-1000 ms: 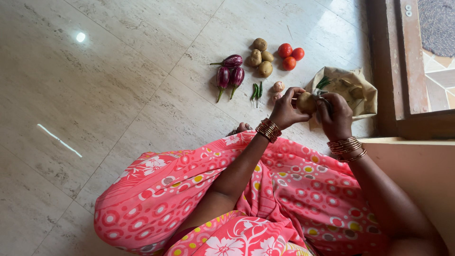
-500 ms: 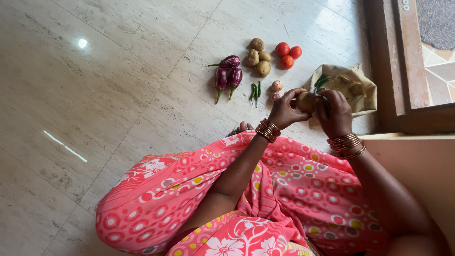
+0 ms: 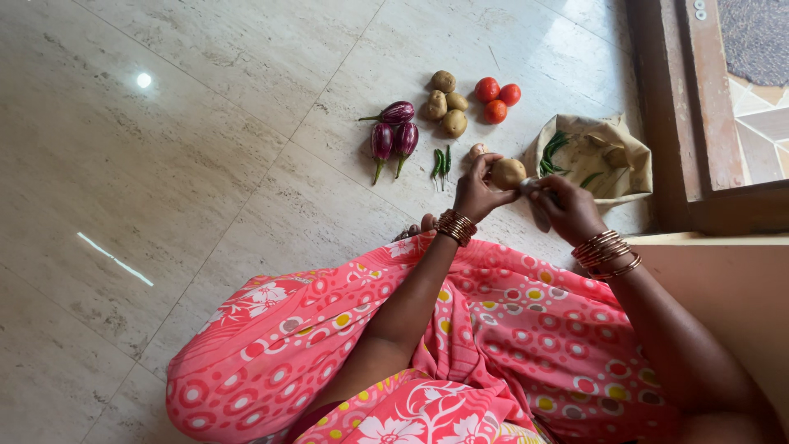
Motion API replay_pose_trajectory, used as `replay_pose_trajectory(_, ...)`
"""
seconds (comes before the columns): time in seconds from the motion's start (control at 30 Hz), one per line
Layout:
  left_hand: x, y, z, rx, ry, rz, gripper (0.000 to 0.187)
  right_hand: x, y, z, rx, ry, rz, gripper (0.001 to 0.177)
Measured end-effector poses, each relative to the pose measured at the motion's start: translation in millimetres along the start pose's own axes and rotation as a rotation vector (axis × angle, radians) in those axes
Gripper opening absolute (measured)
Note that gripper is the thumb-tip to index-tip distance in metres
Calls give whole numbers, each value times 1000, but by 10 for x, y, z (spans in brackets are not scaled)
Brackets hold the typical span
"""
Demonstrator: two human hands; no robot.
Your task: The person sits on the floor and peels a potato using a small knife, then peels a green chili pepper. The peeled items are placed on the floor alongside other vegetables.
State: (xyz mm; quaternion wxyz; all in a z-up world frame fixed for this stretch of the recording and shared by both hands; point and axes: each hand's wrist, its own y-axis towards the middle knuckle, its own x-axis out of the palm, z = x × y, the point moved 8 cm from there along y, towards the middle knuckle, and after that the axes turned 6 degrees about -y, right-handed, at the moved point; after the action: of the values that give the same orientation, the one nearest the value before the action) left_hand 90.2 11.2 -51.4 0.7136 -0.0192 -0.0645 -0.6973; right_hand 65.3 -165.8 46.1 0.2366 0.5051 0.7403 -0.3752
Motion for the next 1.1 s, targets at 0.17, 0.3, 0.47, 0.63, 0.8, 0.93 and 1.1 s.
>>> replay_pose_trajectory(0.17, -322, 120, -244, 53, 172, 150, 85, 149, -318, -527, -306, -482, -67, 25)
replay_pose_trajectory(0.3, -646, 356, -366, -28, 427, 273, 82, 212, -497, -624, -403, -556, -197, 25)
replay_pose_trajectory(0.47, -953, 761, -426, -66, 626, 317, 86, 110, -619, -606, -402, -666, -195, 24)
replay_pose_trajectory(0.63, -1051, 1194, -464, -11, 941, 280, 89, 37, -700, -656, -421, -610, -206, 24)
replay_pose_trajectory(0.8, -1078, 1461, -468, -15, 1052, 210, 80, 42, -744, -663, -383, -612, -280, 18)
replay_pose_trajectory(0.93, -1075, 1580, -395, -3, 1060, 226, 82, 39, -751, -646, -388, -641, -309, 16)
replay_pose_trajectory(1.1, -1089, 1698, -393, -62, 1097, 212, 85, 52, -733, -622, -397, -624, -338, 17)
